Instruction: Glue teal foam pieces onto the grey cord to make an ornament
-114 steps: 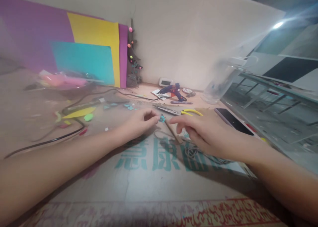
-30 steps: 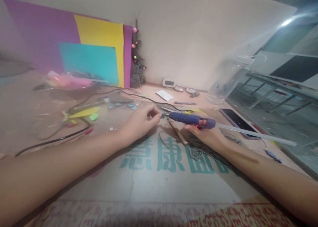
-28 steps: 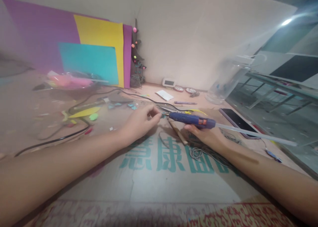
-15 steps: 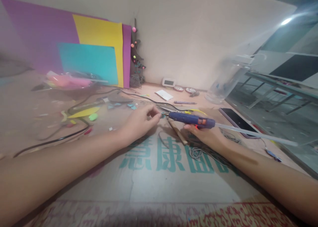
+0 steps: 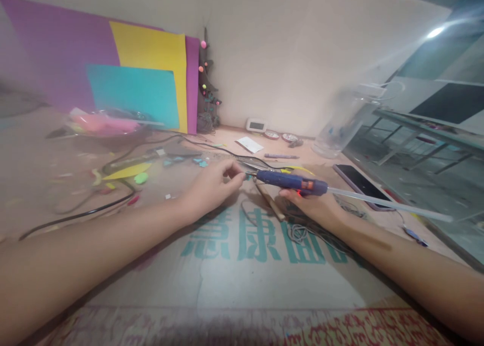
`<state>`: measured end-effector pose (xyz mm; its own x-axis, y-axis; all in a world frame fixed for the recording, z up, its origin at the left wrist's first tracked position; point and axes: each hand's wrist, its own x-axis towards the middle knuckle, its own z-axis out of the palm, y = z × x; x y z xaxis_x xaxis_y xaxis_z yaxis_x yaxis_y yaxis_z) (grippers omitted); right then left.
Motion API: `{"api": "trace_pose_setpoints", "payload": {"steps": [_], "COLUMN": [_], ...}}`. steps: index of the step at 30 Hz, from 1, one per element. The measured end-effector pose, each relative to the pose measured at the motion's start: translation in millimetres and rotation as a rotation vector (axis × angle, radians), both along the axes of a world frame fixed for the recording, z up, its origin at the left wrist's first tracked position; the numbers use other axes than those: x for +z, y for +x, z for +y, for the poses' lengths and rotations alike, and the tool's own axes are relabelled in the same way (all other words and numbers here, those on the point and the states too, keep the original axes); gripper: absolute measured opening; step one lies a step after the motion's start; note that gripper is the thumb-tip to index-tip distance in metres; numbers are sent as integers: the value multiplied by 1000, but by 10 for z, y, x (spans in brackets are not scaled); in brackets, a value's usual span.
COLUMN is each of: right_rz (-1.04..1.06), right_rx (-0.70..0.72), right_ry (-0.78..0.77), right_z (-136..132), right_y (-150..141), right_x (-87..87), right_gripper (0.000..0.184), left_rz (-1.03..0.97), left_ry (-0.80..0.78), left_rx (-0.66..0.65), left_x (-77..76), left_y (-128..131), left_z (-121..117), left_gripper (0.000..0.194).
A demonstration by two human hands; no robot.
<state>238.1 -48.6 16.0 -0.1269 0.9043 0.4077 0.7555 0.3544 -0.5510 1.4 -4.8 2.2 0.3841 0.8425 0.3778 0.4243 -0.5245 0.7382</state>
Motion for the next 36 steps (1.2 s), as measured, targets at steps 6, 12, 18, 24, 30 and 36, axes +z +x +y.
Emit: {"api": "trace_pose_setpoints", "payload": {"steps": [6,12,18,24,30,36], "right_rz": [26,41,53,61,49,47], "right_rx": [-19,-3,-19,-22,-18,7], "right_ry": [1,9,7,6,3,-22], "right_z": [-15,-2,0,-1,-10,-15], "right_y": [-18,-1,-3,-4,-26,-25], "right_x": [21,-5,-15,-13,22,36], "right_gripper": [27,22,23,25,26,25], "left_rz": [-4,-8,-23,-50,-54,-55], "left_ry": [-8,-6,-9,-28,-45,-58], "left_rx": [-2,1,-2,-2,15,14], "left_x": [-13,-11,6,20,26,29], "left_y": [-2,-6,0,6,8,4], "left_z": [15,16,22,13,12,10], "left_gripper": [13,13,13,12,12,12]}}
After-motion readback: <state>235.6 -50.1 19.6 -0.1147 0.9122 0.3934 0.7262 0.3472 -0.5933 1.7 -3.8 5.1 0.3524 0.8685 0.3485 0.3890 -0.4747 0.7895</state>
